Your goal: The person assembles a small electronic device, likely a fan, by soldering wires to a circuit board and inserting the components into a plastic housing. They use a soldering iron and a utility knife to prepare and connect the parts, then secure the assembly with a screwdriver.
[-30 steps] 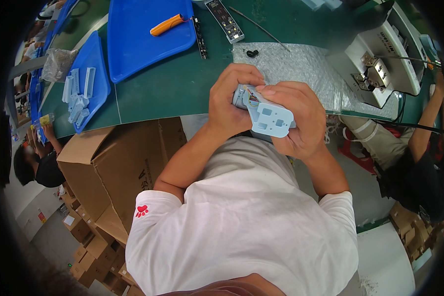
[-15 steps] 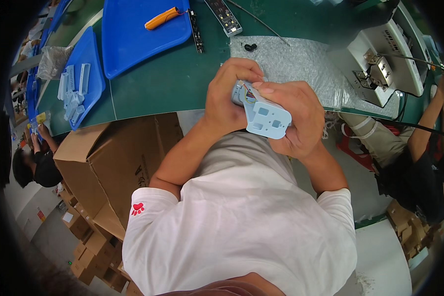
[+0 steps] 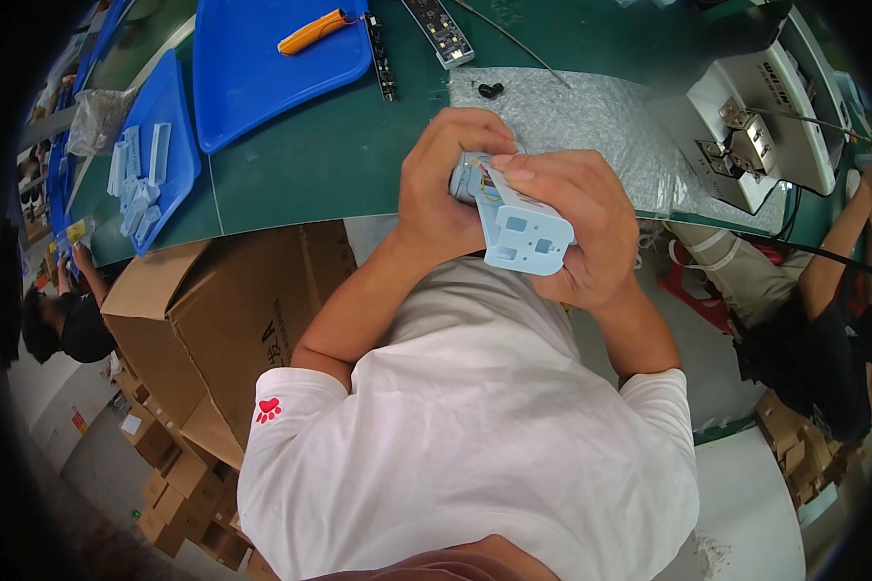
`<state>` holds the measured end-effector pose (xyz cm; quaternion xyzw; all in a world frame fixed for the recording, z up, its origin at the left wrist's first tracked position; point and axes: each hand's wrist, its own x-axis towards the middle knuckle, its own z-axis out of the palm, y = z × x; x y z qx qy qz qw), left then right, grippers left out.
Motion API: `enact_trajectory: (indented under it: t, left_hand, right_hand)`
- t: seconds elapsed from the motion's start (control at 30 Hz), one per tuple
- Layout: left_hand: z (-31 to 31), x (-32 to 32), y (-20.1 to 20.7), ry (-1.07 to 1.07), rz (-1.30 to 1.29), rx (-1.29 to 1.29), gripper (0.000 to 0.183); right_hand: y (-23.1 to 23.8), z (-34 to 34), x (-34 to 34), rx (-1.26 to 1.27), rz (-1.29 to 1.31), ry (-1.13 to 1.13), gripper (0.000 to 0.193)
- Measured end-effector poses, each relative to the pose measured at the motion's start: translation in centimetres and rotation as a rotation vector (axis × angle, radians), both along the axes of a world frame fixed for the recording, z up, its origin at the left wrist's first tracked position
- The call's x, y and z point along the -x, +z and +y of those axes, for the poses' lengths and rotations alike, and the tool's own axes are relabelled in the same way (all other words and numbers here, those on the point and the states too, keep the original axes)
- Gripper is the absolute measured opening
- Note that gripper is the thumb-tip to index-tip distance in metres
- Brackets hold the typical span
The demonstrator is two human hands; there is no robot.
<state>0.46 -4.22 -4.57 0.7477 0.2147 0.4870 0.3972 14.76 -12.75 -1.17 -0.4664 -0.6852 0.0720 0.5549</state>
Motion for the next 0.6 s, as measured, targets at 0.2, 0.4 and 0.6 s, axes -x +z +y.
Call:
enact_trajectory:
  t: [0.2, 0.4, 0.6]
  left_hand:
    - [0.0, 0.0, -0.1, 0.034, 0.019, -0.023, 0.047]
    - [0.0, 0.4, 0.3, 0.047, 0.072, -0.041, 0.042]
    - [-0.1, 0.3, 0.4, 0.044, 0.061, -0.042, 0.046]
  right_hand:
    - [0.7, -0.1, -0.3, 0.028, -0.044, 0.028, 0.056]
    - [1.3, -0.1, -0.3, 0.020, -0.128, 0.004, 0.055]
    - [0.1, 0.1, -0.8, 0.026, 0.011, 0.062, 0.054]
